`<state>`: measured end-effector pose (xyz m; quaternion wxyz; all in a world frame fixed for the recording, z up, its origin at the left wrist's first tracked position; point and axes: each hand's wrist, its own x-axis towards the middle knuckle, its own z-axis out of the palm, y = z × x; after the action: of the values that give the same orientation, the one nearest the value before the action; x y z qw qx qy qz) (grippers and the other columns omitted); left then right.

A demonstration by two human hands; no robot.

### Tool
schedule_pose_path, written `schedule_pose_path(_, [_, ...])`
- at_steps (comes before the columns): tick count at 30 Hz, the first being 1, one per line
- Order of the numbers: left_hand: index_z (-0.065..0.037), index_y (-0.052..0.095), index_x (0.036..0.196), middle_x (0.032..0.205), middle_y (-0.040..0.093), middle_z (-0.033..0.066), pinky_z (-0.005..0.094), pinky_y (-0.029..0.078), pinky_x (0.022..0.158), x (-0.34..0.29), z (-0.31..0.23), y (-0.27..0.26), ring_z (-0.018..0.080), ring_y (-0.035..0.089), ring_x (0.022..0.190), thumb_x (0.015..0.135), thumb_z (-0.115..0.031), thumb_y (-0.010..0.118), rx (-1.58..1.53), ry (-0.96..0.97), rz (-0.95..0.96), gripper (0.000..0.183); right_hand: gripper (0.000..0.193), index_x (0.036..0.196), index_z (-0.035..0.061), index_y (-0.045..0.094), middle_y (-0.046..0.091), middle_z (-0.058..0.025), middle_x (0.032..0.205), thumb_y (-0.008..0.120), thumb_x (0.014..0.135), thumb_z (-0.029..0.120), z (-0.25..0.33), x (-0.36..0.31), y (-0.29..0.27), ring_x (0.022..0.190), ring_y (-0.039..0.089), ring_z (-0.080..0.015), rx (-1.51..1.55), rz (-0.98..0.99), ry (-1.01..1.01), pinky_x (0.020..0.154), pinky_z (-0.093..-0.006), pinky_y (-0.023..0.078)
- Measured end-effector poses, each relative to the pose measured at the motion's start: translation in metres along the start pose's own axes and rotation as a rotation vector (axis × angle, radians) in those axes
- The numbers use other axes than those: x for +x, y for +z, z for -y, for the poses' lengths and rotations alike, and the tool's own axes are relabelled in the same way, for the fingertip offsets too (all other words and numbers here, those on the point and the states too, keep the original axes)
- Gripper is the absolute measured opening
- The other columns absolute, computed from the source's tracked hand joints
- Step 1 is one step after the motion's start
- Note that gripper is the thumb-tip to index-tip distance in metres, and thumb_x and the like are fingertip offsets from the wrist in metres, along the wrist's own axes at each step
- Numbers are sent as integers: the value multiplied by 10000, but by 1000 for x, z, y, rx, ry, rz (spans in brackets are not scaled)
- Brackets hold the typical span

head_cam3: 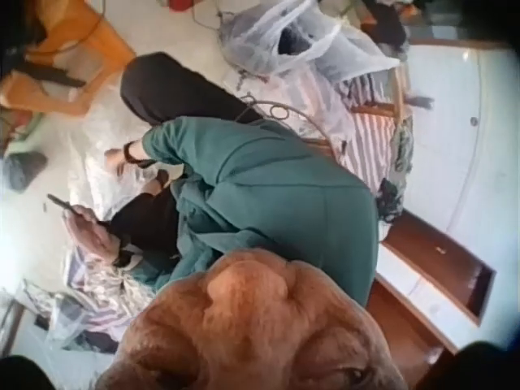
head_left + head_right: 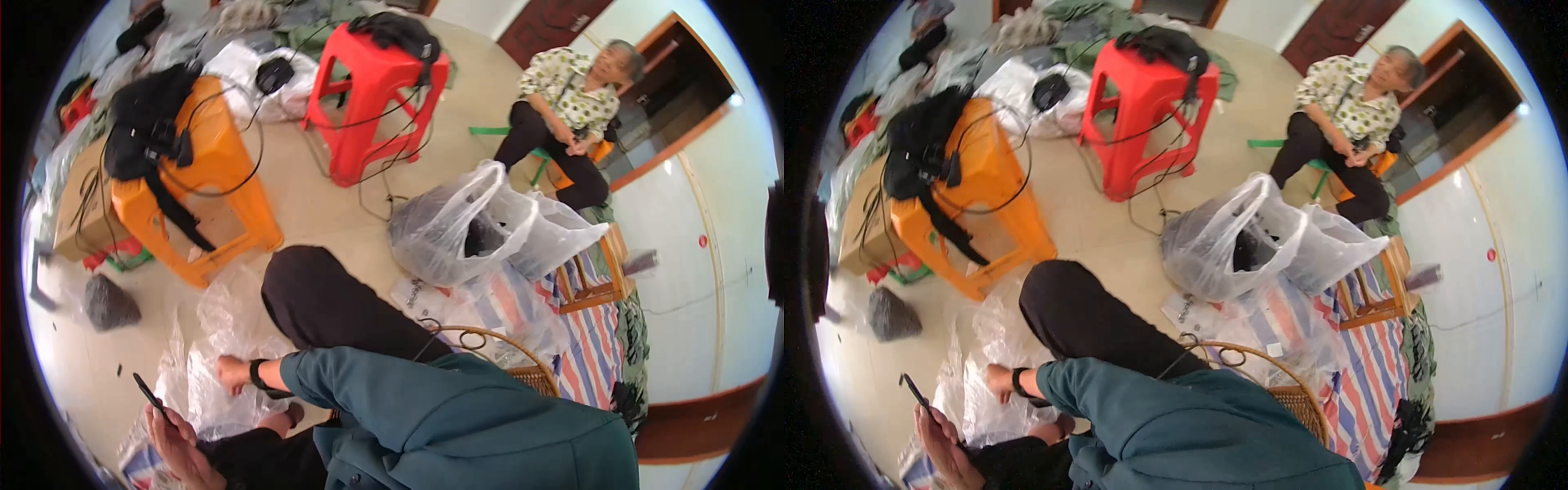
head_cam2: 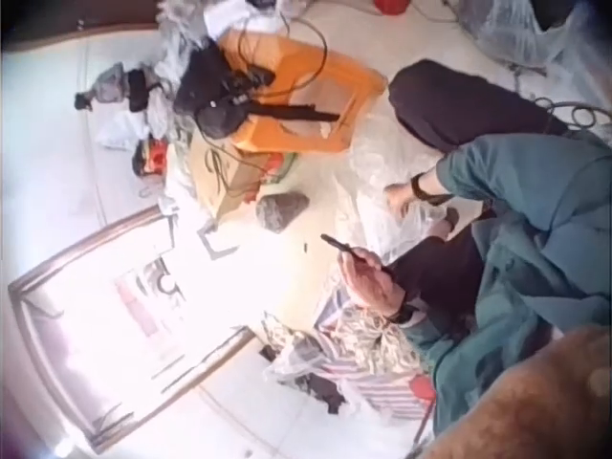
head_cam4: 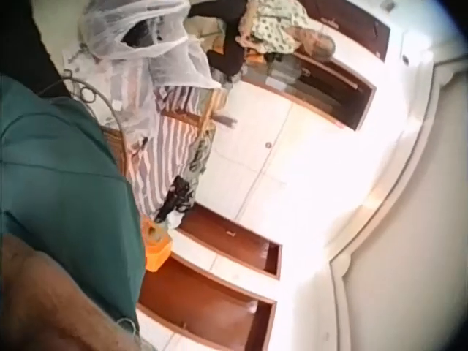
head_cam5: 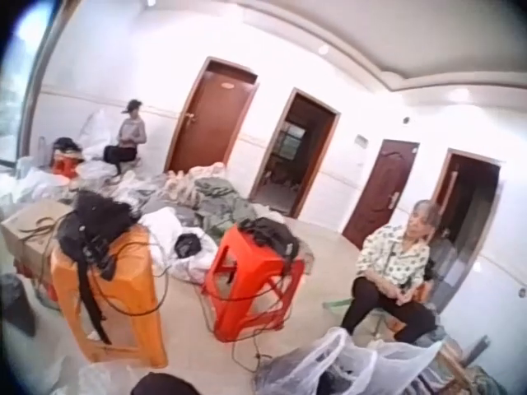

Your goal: Manually sorting and organizing black plastic shoe components and buckles from plastic bags on the floor.

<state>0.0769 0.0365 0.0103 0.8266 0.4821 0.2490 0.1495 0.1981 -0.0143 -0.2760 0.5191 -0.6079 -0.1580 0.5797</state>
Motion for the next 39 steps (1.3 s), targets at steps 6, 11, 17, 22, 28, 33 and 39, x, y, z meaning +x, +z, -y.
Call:
schedule_pose_path(6, [-37, 483, 1000, 634, 473, -3, 154, 253, 346, 19, 20, -65, 40, 362, 412, 865, -165, 506, 43, 156, -248, 187, 140, 794, -77, 520, 579, -198, 610, 462, 675, -124, 126, -65, 57, 549, 627, -312, 54, 226, -288, 458, -386, 539])
schedule_pose_path(11, [-33, 502, 975, 579, 426, -17, 162, 223, 318, 22, 32, -54, 30, 333, 375, 864, -162, 494, 177, 117, -169, 171, 106, 790, -103, 515, 591, -228, 694, 464, 699, -121, 145, -115, 33, 586, 636, -302, 74, 181, -403, 480, -357, 541])
schedule_pose_path(17, [-3, 522, 954, 549, 440, -12, 151, 200, 281, 25, 44, -55, 27, 325, 342, 858, -148, 500, 312, 12, -78, 175, 97, 779, -109, 517, 592, -222, 657, 480, 691, -124, 139, -153, 27, 586, 639, -284, -16, 291, -439, 490, -354, 546])
schedule_pose_path(22, [-8, 539, 918, 569, 471, -13, 143, 222, 289, 32, 61, -44, 19, 348, 351, 853, -142, 503, 427, -12, -45, 152, 88, 730, -92, 542, 592, -206, 632, 471, 682, -113, 127, -158, 17, 557, 635, -260, 19, 156, -511, 467, -336, 538])
schedule_pose_path(28, [-68, 499, 755, 549, 484, -12, 139, 238, 305, 33, 103, -23, 23, 378, 373, 812, -87, 517, 383, -83, -50, 64, 43, 628, -7, 597, 607, -152, 606, 574, 603, -33, 127, -150, 3, 576, 622, -254, -325, -361, -834, 525, -338, 483])
schedule_pose_path(33, [-85, 491, 730, 512, 412, -35, 174, 227, 334, 42, 101, -32, 32, 328, 368, 777, -81, 514, 418, -9, -129, 52, 120, 583, 55, 583, 570, -166, 598, 660, 585, 147, 127, -122, 4, 578, 572, -306, -511, -411, -963, 513, -399, 419])
schedule_pose_path(39, [-60, 539, 737, 535, 427, -44, 205, 258, 336, 11, 79, -28, 45, 350, 396, 714, -101, 538, 488, -66, -202, 47, 46, 759, 36, 590, 518, 9, 586, 576, 716, 47, 119, -127, 4, 519, 477, -62, -172, 0, -759, 461, -219, 394])
